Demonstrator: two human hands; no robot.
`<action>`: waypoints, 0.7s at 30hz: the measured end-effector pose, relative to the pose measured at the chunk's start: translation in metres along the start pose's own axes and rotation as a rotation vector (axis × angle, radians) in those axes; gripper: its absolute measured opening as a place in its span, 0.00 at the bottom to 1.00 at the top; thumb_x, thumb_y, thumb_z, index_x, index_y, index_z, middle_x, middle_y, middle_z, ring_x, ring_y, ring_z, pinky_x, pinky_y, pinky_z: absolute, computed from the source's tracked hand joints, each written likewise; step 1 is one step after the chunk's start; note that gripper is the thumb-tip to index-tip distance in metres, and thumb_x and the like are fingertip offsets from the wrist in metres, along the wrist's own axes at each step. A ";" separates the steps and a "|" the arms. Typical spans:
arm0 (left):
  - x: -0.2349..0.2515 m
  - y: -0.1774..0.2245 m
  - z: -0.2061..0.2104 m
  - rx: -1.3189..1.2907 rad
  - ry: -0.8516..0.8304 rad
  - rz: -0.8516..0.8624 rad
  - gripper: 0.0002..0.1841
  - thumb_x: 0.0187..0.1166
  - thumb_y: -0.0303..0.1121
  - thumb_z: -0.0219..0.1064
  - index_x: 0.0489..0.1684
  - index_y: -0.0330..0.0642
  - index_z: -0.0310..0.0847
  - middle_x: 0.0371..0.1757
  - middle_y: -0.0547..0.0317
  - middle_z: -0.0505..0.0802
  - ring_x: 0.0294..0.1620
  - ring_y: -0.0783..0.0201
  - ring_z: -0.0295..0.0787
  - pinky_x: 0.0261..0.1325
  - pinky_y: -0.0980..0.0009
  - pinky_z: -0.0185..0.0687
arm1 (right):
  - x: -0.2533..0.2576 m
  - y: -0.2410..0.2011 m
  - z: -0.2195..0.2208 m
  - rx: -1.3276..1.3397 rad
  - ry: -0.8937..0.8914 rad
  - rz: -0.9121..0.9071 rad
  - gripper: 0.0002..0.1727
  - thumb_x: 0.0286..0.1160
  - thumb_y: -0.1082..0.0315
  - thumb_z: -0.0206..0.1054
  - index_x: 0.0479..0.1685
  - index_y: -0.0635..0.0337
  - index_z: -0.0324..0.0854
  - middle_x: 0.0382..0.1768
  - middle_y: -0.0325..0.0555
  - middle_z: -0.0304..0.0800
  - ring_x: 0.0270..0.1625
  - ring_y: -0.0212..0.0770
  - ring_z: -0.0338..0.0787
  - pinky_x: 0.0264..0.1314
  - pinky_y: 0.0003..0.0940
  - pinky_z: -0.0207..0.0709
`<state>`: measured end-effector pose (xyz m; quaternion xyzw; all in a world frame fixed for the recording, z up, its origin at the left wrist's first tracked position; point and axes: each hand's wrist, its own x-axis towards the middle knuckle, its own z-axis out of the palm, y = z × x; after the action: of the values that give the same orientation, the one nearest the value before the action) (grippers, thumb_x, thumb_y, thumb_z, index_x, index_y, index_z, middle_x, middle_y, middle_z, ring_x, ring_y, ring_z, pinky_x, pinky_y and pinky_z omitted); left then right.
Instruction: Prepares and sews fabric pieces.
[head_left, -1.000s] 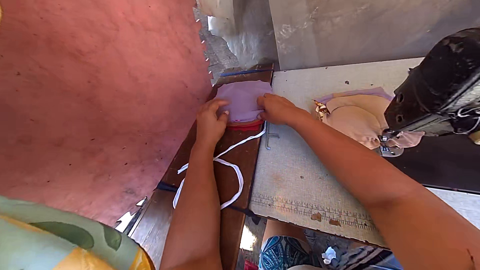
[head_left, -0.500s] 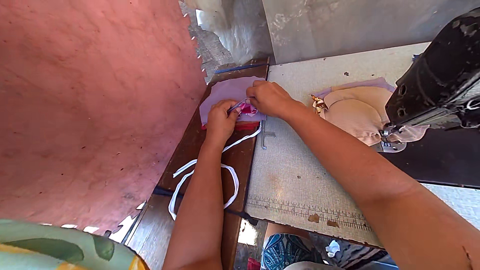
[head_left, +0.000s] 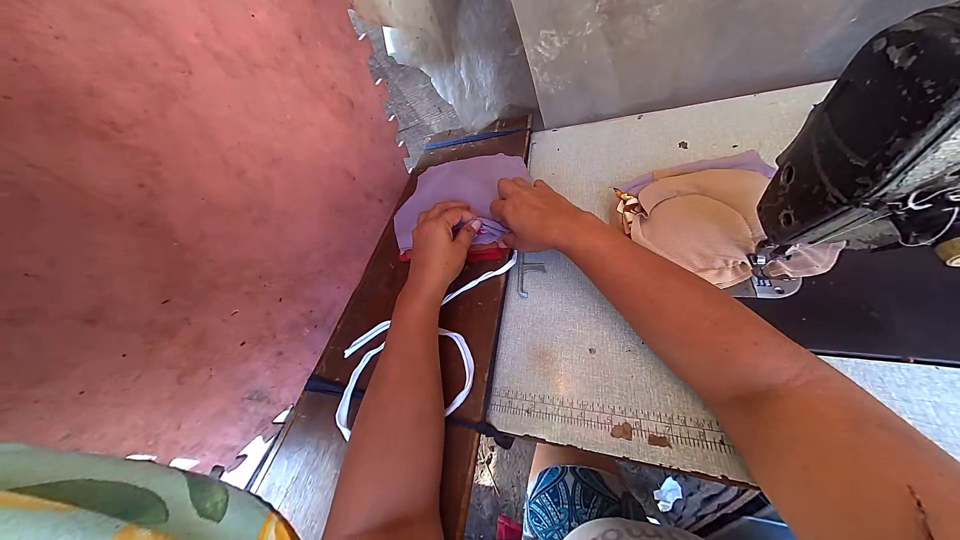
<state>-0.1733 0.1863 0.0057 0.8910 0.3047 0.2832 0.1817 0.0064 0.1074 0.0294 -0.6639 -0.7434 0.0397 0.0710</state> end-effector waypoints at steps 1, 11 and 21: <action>0.000 0.000 0.000 -0.006 -0.002 0.001 0.11 0.85 0.34 0.66 0.46 0.38 0.93 0.69 0.49 0.89 0.75 0.46 0.79 0.80 0.45 0.66 | 0.000 0.000 0.000 0.002 -0.003 0.008 0.18 0.75 0.58 0.74 0.54 0.62 0.87 0.61 0.60 0.81 0.69 0.62 0.79 0.61 0.63 0.73; 0.000 -0.010 -0.005 -0.095 -0.051 0.014 0.10 0.84 0.34 0.66 0.49 0.41 0.94 0.72 0.52 0.88 0.78 0.50 0.76 0.82 0.47 0.63 | 0.002 0.009 -0.011 0.173 0.050 0.008 0.13 0.84 0.60 0.66 0.46 0.64 0.86 0.53 0.58 0.80 0.61 0.58 0.82 0.60 0.57 0.75; -0.002 -0.010 -0.009 -0.106 -0.088 0.012 0.12 0.80 0.27 0.65 0.52 0.46 0.94 0.75 0.54 0.86 0.82 0.51 0.73 0.85 0.47 0.60 | 0.001 -0.002 -0.004 0.042 -0.003 0.022 0.14 0.80 0.61 0.68 0.52 0.63 0.87 0.60 0.59 0.82 0.69 0.61 0.80 0.61 0.63 0.72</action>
<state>-0.1848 0.1939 0.0066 0.8935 0.2755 0.2608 0.2402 0.0051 0.1085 0.0335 -0.6704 -0.7351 0.0570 0.0831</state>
